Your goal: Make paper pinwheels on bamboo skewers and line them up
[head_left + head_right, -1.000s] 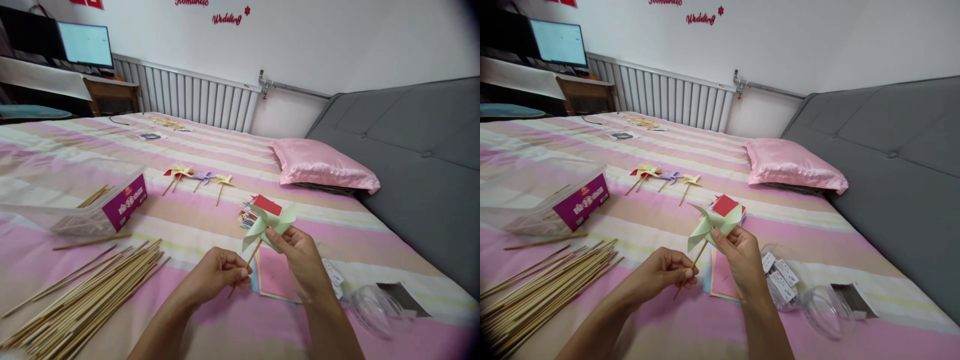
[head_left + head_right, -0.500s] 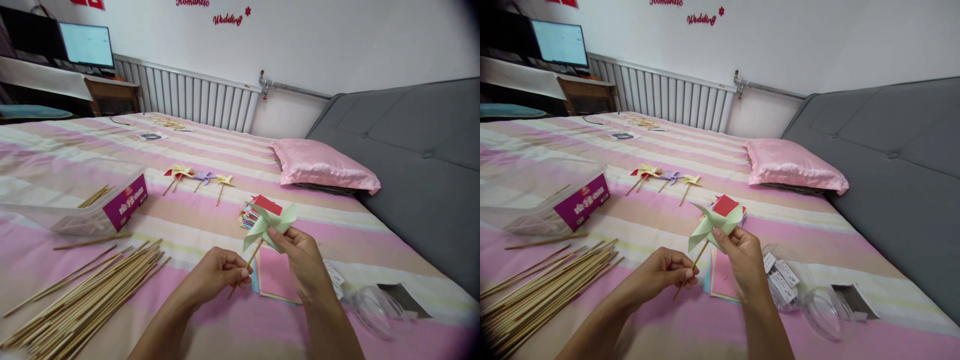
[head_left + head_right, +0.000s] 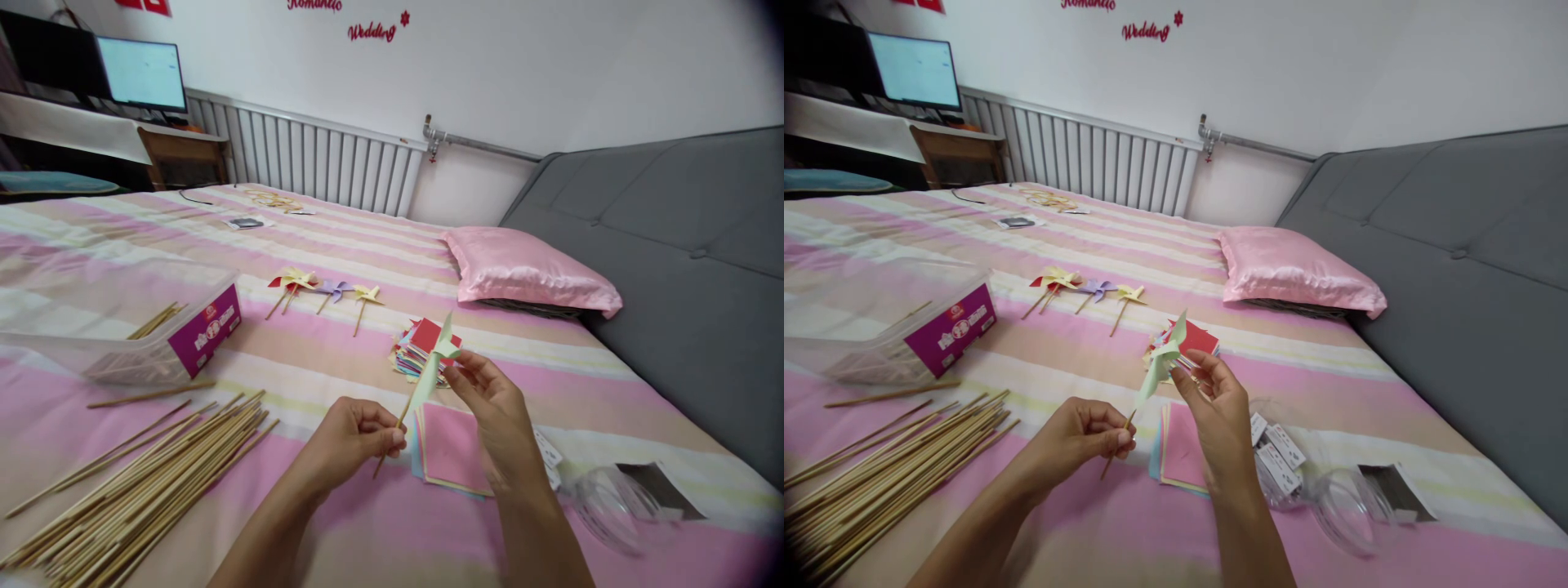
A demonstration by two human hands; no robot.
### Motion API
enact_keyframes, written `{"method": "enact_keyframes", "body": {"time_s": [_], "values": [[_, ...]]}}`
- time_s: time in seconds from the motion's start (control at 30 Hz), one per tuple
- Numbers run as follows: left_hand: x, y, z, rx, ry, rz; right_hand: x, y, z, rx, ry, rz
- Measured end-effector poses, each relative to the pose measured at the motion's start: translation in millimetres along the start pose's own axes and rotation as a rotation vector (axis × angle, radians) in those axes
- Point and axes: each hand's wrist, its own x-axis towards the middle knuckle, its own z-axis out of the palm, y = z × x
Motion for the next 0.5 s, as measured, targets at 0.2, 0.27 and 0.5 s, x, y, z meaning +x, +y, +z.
{"method": "enact_keyframes", "body": {"time_s": [0.2,0.27,0.5], "values": [[-0.7,7.3,1.2,-0.002,0.079,0.022,-3.6,-3.3,0.3,0.032,-0.060,0.015],[-0.4,7.1,1.2,-0.002,0.094,0.026,-4.8,-5.2,1.3,0.047,-0.085,0.023],[0.7,5.6,1.1,-0.015,0.119,0.032,-3.8,-6.5,2.0,0.192,-0.271,0.208]]}}
